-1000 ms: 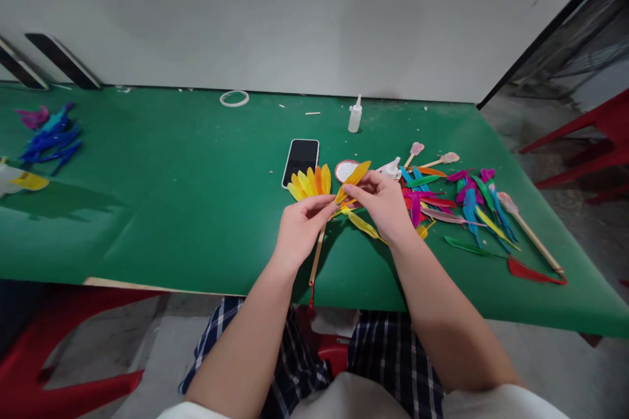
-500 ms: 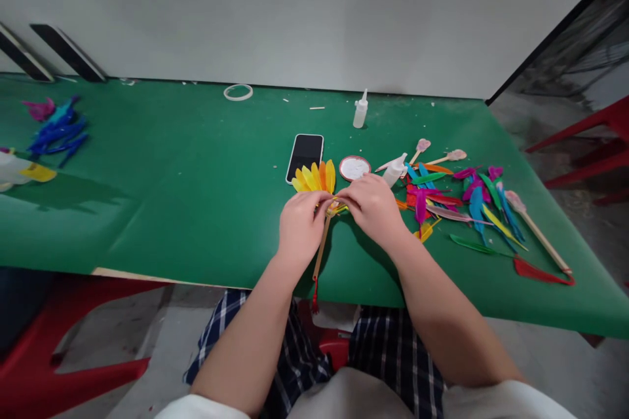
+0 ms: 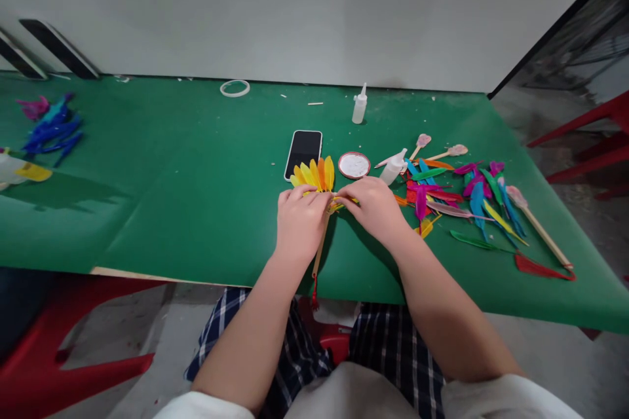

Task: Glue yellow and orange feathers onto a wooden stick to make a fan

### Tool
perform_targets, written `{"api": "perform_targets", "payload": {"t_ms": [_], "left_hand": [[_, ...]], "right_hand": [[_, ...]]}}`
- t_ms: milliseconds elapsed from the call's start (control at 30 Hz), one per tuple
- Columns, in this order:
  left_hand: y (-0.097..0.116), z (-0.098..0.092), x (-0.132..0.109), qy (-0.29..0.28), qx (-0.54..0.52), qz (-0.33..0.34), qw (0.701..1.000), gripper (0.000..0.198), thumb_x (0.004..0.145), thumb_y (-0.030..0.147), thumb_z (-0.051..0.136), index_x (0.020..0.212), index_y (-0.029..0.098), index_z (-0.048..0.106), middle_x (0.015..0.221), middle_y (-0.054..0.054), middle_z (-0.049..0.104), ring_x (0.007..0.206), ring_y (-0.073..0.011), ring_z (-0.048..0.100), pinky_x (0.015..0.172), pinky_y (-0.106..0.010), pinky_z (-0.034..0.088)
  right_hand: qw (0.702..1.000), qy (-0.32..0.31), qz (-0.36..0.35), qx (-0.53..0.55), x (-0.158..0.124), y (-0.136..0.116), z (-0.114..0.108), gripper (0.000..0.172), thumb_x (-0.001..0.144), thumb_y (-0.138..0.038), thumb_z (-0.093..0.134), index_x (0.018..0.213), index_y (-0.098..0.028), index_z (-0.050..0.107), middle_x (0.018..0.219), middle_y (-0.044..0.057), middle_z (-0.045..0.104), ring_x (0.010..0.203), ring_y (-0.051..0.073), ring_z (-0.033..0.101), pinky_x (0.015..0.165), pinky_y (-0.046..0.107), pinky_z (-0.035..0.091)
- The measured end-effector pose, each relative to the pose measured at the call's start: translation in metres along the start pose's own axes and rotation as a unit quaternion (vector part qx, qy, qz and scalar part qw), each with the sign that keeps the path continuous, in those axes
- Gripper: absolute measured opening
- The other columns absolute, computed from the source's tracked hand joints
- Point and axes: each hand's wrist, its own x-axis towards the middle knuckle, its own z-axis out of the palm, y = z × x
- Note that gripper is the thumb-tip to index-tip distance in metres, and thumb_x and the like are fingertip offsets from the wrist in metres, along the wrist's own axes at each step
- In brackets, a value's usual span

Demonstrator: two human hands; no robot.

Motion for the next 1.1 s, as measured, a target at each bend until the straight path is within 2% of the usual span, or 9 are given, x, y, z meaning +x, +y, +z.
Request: {"api": "perform_targets", "payload": {"t_ms": [100, 200, 333, 433, 567, 700, 867, 1100], "left_hand": [[0.0004, 0.0011, 0.0009, -0.003, -0.022, -0.019, 1.000, 0.012, 0.081, 0.023, 0.053, 0.082, 0.020, 0.065, 0.079, -0.005, 0.070, 0.087, -0.0218, 0.059, 0.071, -0.036, 0.036], [0.0002, 0.0018, 0.0011, 0.005, -0.037, -0.044, 0.998, 0.011, 0.079, 0.023, 0.056, 0.079, 0.020, 0.066, 0.079, -0.005, 0.070, 0.083, -0.0213, 0.060, 0.069, -0.035, 0.037], [-0.0004, 0.0010, 0.0003, 0.007, -0.007, -0.012, 1.000, 0.013, 0.081, 0.022, 0.053, 0.079, 0.021, 0.066, 0.076, -0.003, 0.070, 0.088, -0.0221, 0.059, 0.073, -0.038, 0.034], [-0.0011, -0.0007, -0.0005, -0.008, 0.007, 0.009, 1.000, 0.014, 0.082, 0.020, 0.052, 0.086, 0.023, 0.065, 0.080, -0.001, 0.070, 0.095, -0.0221, 0.056, 0.076, -0.038, 0.032], [-0.0031, -0.0023, -0.0010, -0.041, 0.012, 0.018, 0.999, 0.017, 0.083, 0.020, 0.051, 0.095, 0.024, 0.063, 0.084, -0.001, 0.070, 0.095, -0.0223, 0.055, 0.074, -0.038, 0.032], [-0.0037, -0.0028, 0.0001, -0.057, 0.023, 0.025, 0.998, 0.016, 0.084, 0.021, 0.049, 0.087, 0.021, 0.064, 0.076, -0.002, 0.069, 0.089, -0.0223, 0.056, 0.070, -0.037, 0.032], [-0.0008, -0.0021, 0.0015, -0.050, 0.020, 0.023, 0.998, 0.015, 0.083, 0.020, 0.050, 0.083, 0.020, 0.065, 0.076, -0.004, 0.069, 0.086, -0.0230, 0.057, 0.069, -0.037, 0.033], [0.0023, 0.0020, 0.0008, -0.017, -0.012, -0.030, 0.999, 0.014, 0.082, 0.021, 0.052, 0.081, 0.019, 0.066, 0.075, -0.005, 0.069, 0.080, -0.0221, 0.058, 0.067, -0.036, 0.035]], "right_hand": [[1.000, 0.009, -0.002, -0.013, -0.0002, -0.0025, 0.0032, 0.014, 0.082, -0.023, 0.051, 0.081, -0.018, 0.064, 0.077, 0.003, 0.067, 0.075, 0.017, 0.058, 0.077, 0.031, 0.036], [1.000, 0.014, 0.012, 0.019, 0.0009, -0.0038, 0.0065, 0.014, 0.082, -0.022, 0.050, 0.081, -0.019, 0.064, 0.079, 0.002, 0.068, 0.076, 0.017, 0.059, 0.076, 0.031, 0.036], [0.993, -0.022, 0.064, 0.096, 0.0021, -0.0018, 0.0065, 0.013, 0.080, -0.022, 0.053, 0.081, -0.019, 0.065, 0.080, 0.001, 0.069, 0.073, 0.015, 0.060, 0.067, 0.026, 0.039], [0.987, -0.036, 0.090, 0.129, 0.0017, 0.0002, 0.0033, 0.012, 0.080, -0.023, 0.054, 0.081, -0.020, 0.066, 0.080, 0.000, 0.070, 0.072, 0.014, 0.061, 0.065, 0.024, 0.040], [0.991, -0.032, 0.082, 0.099, 0.0012, 0.0013, 0.0021, 0.011, 0.079, -0.022, 0.055, 0.081, -0.020, 0.066, 0.079, 0.001, 0.069, 0.070, 0.014, 0.060, 0.064, 0.025, 0.039], [0.997, -0.033, 0.044, 0.048, 0.0009, 0.0011, 0.0040, 0.012, 0.079, -0.021, 0.056, 0.084, -0.020, 0.066, 0.081, 0.003, 0.069, 0.076, 0.016, 0.061, 0.070, 0.029, 0.039], [0.999, -0.025, 0.026, 0.006, 0.0001, -0.0008, 0.0046, 0.012, 0.079, -0.022, 0.055, 0.084, -0.019, 0.066, 0.080, 0.003, 0.069, 0.077, 0.018, 0.060, 0.073, 0.031, 0.037], [0.996, 0.016, 0.060, 0.056, 0.0019, -0.0045, 0.0107, 0.011, 0.079, -0.021, 0.054, 0.079, -0.020, 0.065, 0.080, 0.001, 0.069, 0.076, 0.016, 0.060, 0.073, 0.029, 0.036]]}}
